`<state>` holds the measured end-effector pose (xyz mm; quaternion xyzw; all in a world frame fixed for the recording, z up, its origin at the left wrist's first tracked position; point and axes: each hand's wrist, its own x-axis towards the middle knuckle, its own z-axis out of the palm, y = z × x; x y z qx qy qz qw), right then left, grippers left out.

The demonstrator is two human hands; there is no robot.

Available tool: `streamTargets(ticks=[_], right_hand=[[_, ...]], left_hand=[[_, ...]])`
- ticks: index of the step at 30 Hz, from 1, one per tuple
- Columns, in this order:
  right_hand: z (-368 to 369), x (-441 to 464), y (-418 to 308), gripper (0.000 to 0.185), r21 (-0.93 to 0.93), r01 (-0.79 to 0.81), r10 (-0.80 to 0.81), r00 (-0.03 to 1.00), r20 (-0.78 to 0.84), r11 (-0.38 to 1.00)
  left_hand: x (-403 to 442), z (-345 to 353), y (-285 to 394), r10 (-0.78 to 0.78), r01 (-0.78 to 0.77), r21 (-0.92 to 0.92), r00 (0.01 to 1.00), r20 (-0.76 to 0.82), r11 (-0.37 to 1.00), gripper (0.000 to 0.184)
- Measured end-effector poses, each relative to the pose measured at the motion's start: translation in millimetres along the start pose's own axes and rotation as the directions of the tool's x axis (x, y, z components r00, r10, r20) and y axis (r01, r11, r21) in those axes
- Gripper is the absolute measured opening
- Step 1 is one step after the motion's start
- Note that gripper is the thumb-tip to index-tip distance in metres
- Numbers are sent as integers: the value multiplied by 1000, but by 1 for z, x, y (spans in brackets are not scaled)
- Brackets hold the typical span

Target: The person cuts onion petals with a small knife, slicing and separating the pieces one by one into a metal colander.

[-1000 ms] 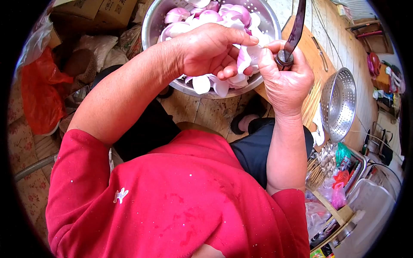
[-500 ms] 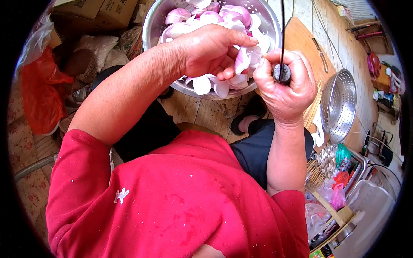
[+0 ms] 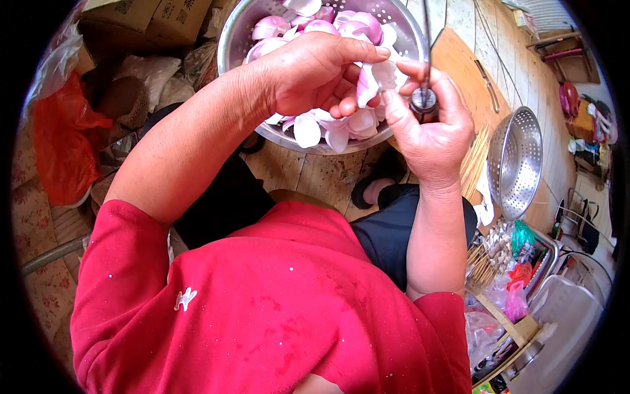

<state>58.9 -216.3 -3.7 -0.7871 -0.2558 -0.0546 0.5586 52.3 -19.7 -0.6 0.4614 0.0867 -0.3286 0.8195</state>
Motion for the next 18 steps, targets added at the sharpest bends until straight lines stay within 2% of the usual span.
streamTargets(ticks=[2, 4, 5, 7, 12, 17, 18], right_hand=[[2, 1, 0, 25, -34, 47, -46, 999, 12, 998], [3, 0, 1, 27, -114, 159, -152, 986, 61, 981], [2, 0, 1, 19, -119, 163, -157, 986, 57, 979], [4, 0, 2, 16, -123, 155, -150, 987, 51, 980], [5, 0, 1, 9, -153, 168, -166, 986, 28, 974], [1, -1, 0, 10, -202, 88, -105, 991, -77, 976], [0, -2, 5, 11, -149, 80, -98, 989, -115, 986]], left_hand=[[0, 1, -3, 18, -18, 8, 1000, -16, 1000, 35], [1, 2, -4, 37, -36, 15, 999, -31, 999, 36], [1, 3, -5, 30, -29, 8, 999, -31, 1000, 32], [0, 6, -5, 9, -9, -3, 999, -47, 1000, 27], [1, 4, -7, 2, -1, 53, 1000, -11, 999, 31], [-2, 6, -5, -14, 13, 43, 1000, 4, 999, 30], [-2, 5, -5, -11, 11, 43, 1000, -1, 999, 30]])
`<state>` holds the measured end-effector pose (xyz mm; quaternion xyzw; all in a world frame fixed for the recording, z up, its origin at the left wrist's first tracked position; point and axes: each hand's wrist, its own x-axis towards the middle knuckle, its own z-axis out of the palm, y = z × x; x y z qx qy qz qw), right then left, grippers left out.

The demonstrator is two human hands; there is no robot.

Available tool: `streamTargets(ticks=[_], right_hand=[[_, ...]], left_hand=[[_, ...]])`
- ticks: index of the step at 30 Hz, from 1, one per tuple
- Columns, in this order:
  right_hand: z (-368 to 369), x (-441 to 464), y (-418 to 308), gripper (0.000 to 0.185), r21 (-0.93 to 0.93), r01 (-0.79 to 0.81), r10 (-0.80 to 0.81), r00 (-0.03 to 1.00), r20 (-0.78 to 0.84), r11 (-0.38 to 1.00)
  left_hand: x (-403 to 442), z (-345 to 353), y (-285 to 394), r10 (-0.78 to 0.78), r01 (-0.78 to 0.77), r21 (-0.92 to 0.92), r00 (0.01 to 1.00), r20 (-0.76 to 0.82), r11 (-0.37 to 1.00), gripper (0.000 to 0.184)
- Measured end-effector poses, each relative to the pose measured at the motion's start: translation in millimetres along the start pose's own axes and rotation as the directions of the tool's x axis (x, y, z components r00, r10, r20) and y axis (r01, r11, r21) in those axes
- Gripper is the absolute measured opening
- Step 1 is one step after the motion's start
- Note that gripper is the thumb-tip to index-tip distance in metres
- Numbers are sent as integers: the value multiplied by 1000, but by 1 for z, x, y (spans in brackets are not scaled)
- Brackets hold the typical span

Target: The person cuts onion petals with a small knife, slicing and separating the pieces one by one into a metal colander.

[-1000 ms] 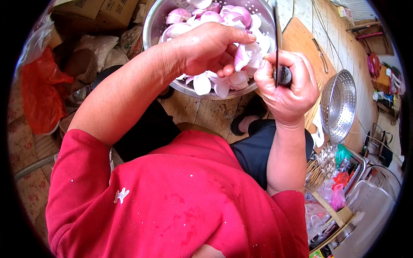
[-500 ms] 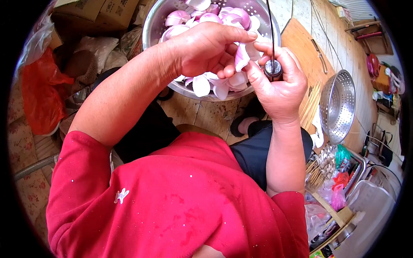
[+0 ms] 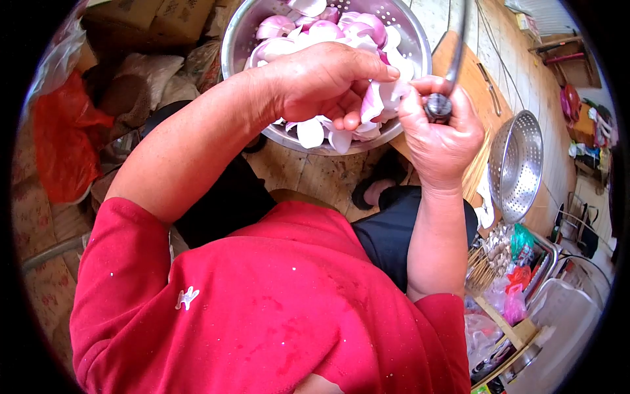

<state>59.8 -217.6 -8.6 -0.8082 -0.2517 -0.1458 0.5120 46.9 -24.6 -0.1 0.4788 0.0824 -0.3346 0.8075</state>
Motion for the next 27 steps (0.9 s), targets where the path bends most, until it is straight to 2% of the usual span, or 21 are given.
streamTargets(ticks=[2, 3, 4, 7, 10, 12, 13, 14, 15, 16, 18, 19, 20, 22, 27], right_hand=[[-2, 0, 0, 13, 20, -62, 62, 998, -27, 998], [-4, 1, 1, 13, 98, -119, 124, 991, -51, 988], [-7, 2, 0, 13, 102, -114, 119, 992, -48, 988], [-13, -2, -5, 12, 81, -184, 183, 983, 28, 980], [-17, -9, -14, 11, 95, -264, 252, 960, 124, 960], [-20, -14, -11, 10, 114, -241, 222, 962, 158, 964], [-21, -16, -10, 10, 100, -222, 190, 947, 260, 970], [-23, -18, -11, 10, 89, -201, 157, 920, 360, 976], [-24, -17, -19, 12, 79, -271, 202, 855, 477, 959], [-26, -17, -16, 14, 58, -177, 110, 802, 587, 982], [-22, -27, -18, 19, 112, -265, 109, 694, 712, 958], [-21, -30, -15, 22, 141, -200, 16, 625, 780, 970], [-22, -30, -19, 24, 88, -199, 34, 540, 841, 976], [-19, -40, -14, 22, 74, -167, 10, 455, 890, 983], [-11, -51, -11, 16, 25, -84, 18, 468, 883, 996]], left_hand=[[-2, 1, 3, 25, -24, 28, 1000, -12, 999, 30], [-2, 0, 3, 47, -46, 57, 999, -23, 997, 31], [-3, -3, 6, 52, -50, 57, 998, -29, 997, 31], [-9, -7, 17, 187, -135, 249, 962, -199, 959, 32], [-9, -30, 22, 355, -228, 425, 902, -247, 876, 30], [-13, -25, 27, 339, -187, 402, 873, -350, 896, 25], [-13, -31, 27, 336, -184, 409, 879, -339, 894, 24], [-13, -35, 28, 333, -181, 417, 884, -328, 891, 23], [-13, -37, 27, 334, -179, 420, 883, -331, 890, 23], [-13, -38, 26, 326, -168, 409, 877, -353, 897, 23], [-13, -39, 27, 318, -158, 400, 871, -375, 903, 22], [-12, -42, 28, 301, -141, 402, 879, -369, 905, 21], [-11, -42, 29, 283, -125, 403, 888, -363, 907, 20], [-12, -40, 29, 289, -119, 415, 880, -376, 902, 20], [-12, -42, 28, 328, -109, 477, 853, -406, 872, 23]])
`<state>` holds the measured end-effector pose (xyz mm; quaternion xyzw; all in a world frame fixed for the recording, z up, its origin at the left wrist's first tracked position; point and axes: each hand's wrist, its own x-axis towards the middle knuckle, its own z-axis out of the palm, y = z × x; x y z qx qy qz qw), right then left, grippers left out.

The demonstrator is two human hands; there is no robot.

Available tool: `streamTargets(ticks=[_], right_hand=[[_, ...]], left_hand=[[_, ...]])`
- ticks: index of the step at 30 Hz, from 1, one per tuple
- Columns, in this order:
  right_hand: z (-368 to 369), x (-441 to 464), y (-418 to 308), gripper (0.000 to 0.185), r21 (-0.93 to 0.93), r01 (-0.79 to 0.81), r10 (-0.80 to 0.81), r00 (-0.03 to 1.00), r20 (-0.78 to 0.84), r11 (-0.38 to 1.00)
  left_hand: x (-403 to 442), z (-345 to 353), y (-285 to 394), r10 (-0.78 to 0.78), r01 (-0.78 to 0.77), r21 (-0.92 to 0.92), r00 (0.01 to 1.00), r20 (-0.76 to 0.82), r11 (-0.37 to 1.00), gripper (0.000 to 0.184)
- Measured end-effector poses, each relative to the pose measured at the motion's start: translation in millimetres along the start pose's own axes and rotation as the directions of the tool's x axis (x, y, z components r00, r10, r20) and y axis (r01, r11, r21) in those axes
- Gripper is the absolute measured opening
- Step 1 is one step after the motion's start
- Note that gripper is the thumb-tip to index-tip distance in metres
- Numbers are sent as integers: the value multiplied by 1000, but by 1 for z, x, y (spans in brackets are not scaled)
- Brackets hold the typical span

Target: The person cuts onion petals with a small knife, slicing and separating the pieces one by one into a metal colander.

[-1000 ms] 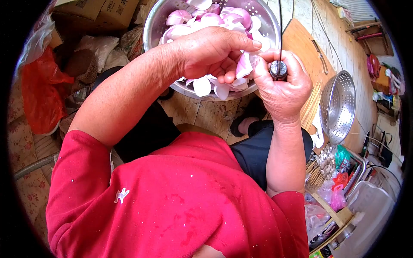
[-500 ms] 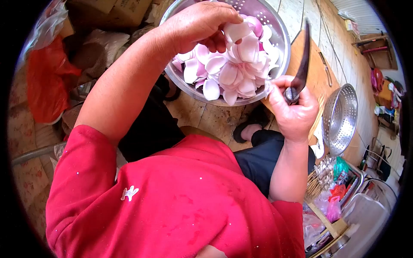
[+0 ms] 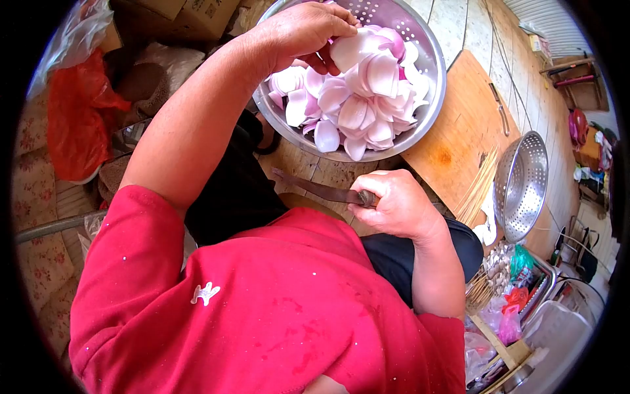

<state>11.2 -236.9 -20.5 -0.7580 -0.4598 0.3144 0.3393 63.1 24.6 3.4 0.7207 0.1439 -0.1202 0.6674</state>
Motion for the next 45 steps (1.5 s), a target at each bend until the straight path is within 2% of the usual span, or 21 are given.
streamTargets(ticks=[2, 3, 6, 7, 9, 10, 11, 13, 15, 17, 19, 21, 25, 26, 29, 30, 37, 40, 42, 45], right_hand=[[1, 0, 2, 16, -20, 9, -10, 1000, -23, 1000], [1, -1, 4, 18, -20, 4, -4, 1000, -7, 1000], [0, 0, 1, 22, -29, -15, 16, 999, 30, 999], [0, 0, 0, 22, -36, -31, 33, 998, 50, 999], [-1, 0, -2, 22, -33, -45, 48, 994, 96, 998], [0, 0, -1, 22, -28, -40, 43, 993, 112, 999], [1, 1, 0, 22, -22, -36, 39, 991, 129, 999], [4, 2, 2, 20, 28, -4, 2, 995, 97, 1000], [2, 3, -1, 19, 60, -14, 13, 1000, 18, 998], [-2, 6, -4, 19, 50, -37, 37, 999, -5, 998], [-4, 8, -6, 18, 40, -61, 62, 998, -27, 997], [-4, 9, -6, 18, 80, -89, 95, 992, -82, 993], [-5, 13, -7, 17, 128, -118, 133, 984, -116, 985], [-5, 13, -7, 17, 104, -110, 124, 982, -143, 989], [-6, 13, -5, 17, 68, -96, 107, 977, -184, 993], [-6, 13, -5, 18, 71, -99, 112, 974, -197, 993], [-12, 13, -5, 22, 91, -86, 106, 961, -254, 992], [-16, 12, -6, 22, 103, -100, 124, 957, -261, 990], [-16, 11, -7, 23, 107, -107, 132, 953, -272, 989], [-14, 11, -7, 23, 104, -111, 136, 950, -282, 988]], left_hand=[[5, -4, -4, 23, -24, 112, 1000, 8, 993, 24], [6, -7, -6, 27, -28, 112, 1000, 8, 993, 24], [4, -13, -9, -26, 6, 449, 999, 37, 893, 25], [4, -14, -9, -23, 5, 451, 999, 35, 892, 25], [2, -15, -8, -79, -16, 664, 990, 113, 748, 26], [1, -16, -6, -157, 17, 716, 979, 129, 698, 26], [3, -19, -10, -156, 18, 717, 980, 126, 696, 26], [8, -24, -22, 50, -137, 840, 990, 130, 525, 28], [10, -26, -15, 22, -88, 836, 996, 90, 542, 30], [25, -33, -17, 150, -27, 843, 987, -64, 537, 32], [43, -42, -18, 198, -35, 863, 977, -75, 504, 35], [69, -46, -29, 306, 43, 875, 928, -214, 483, 40], [118, -44, -55, 224, 182, 847, 917, -329, 499, 45], [120, -40, -51, 177, 207, 868, 932, -315, 452, 43], [122, -29, -47, 131, 229, 851, 937, -325, 472, 39], [127, -29, -56, 224, 194, 886, 924, -309, 422, 33], [141, -23, -68, 266, 198, 918, 917, -296, 343, 25], [143, -20, -68, 328, 197, 898, 882, -337, 394, 25], [139, -16, -62, 220, 268, 817, 878, -425, 510, 27], [143, -16, -63, 200, 250, 805, 890, -410, 538, 32]])
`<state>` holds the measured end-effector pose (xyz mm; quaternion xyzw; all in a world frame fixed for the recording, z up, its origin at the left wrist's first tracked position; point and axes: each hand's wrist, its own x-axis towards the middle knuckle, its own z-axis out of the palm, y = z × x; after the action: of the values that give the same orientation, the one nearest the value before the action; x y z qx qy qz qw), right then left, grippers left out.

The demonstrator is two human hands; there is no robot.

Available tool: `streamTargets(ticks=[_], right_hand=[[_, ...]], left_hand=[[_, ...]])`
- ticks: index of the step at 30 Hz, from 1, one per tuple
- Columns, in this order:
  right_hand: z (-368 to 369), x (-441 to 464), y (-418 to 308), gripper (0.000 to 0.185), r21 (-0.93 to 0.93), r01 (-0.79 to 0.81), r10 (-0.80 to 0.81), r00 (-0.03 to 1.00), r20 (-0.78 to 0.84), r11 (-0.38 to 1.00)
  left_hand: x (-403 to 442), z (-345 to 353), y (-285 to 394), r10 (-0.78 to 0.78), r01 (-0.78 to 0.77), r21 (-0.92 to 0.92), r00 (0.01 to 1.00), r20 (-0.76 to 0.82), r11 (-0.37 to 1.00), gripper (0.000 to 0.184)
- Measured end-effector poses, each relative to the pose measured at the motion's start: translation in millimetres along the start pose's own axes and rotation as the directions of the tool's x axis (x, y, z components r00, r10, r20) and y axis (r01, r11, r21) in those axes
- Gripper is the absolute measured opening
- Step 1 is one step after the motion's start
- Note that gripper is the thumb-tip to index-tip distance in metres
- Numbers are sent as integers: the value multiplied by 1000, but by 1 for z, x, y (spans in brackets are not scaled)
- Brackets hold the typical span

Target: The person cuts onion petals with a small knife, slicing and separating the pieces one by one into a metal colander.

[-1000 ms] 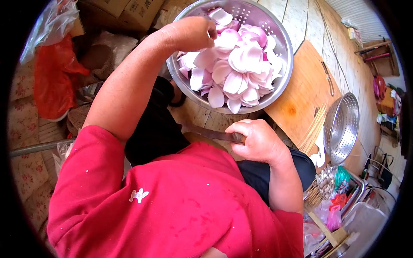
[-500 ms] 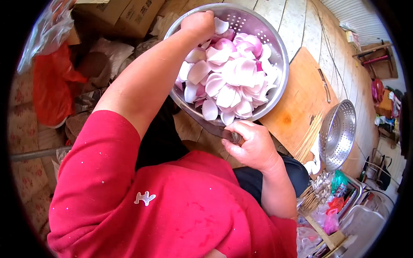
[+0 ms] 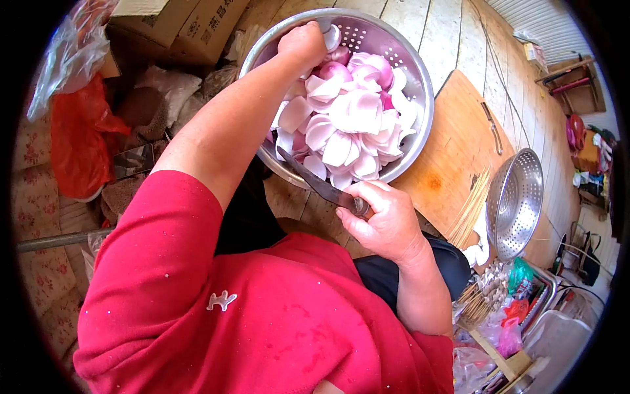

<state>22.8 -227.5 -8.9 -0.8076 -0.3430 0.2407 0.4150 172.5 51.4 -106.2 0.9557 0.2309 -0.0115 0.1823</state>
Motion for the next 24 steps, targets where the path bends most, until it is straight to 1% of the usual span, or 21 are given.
streamTargets(ticks=[5, 7, 9, 13, 14, 15, 16, 18, 20, 22, 23, 24], right_hand=[[2, -1, 3, 23, -31, 33, -33, 999, -9, 999], [2, -2, 2, 20, -62, 19, -21, 1000, -22, 998], [3, -1, 3, 20, -66, 24, -26, 999, -26, 998], [2, -1, 3, 20, -78, 25, -27, 999, -21, 997], [1, -1, 2, 20, -78, 25, -27, 999, -22, 997], [0, -1, 1, 21, -50, -6, 5, 1000, -10, 999], [-1, -1, 0, 22, -22, -37, 37, 999, 4, 999], [-1, 0, 3, 22, -15, -25, 25, 1000, -8, 1000], [-2, 1, 3, 22, -9, -12, 12, 1000, -20, 1000], [-6, 2, 2, 23, 19, -13, 15, 997, -78, 1000], [-8, 2, 2, 23, 18, -46, 47, 995, -87, 999], [-10, 2, 4, 23, 17, -46, 48, 995, -90, 999]], left_hand=[[-4, -3, 3, -13, 14, -9, 999, 45, 1000, 38], [-7, -7, 8, -15, 15, -9, 998, 63, 1000, 39], [-7, -6, 9, -18, 14, 36, 992, 128, 999, 40], [2, 7, 2, 19, -17, -18, 993, 120, 1000, 36], [19, 23, -9, 103, -107, 17, 983, 151, 994, 32], [23, 24, -10, 184, -196, 48, 965, 185, 979, 29], [24, 26, -11, 184, -196, 48, 965, 185, 979, 29], [8, 6, 1, 79, -90, 52, 981, 180, 995, 25], [4, 1, 0, 110, -116, 25, 981, 160, 993, 24], [1, -3, -1, 143, -144, -1, 980, 137, 990, 23], [-1, -5, 0, 162, -157, -51, 980, 113, 986, 21], [-3, -8, 1, 180, -171, -101, 980, 87, 980, 18]])
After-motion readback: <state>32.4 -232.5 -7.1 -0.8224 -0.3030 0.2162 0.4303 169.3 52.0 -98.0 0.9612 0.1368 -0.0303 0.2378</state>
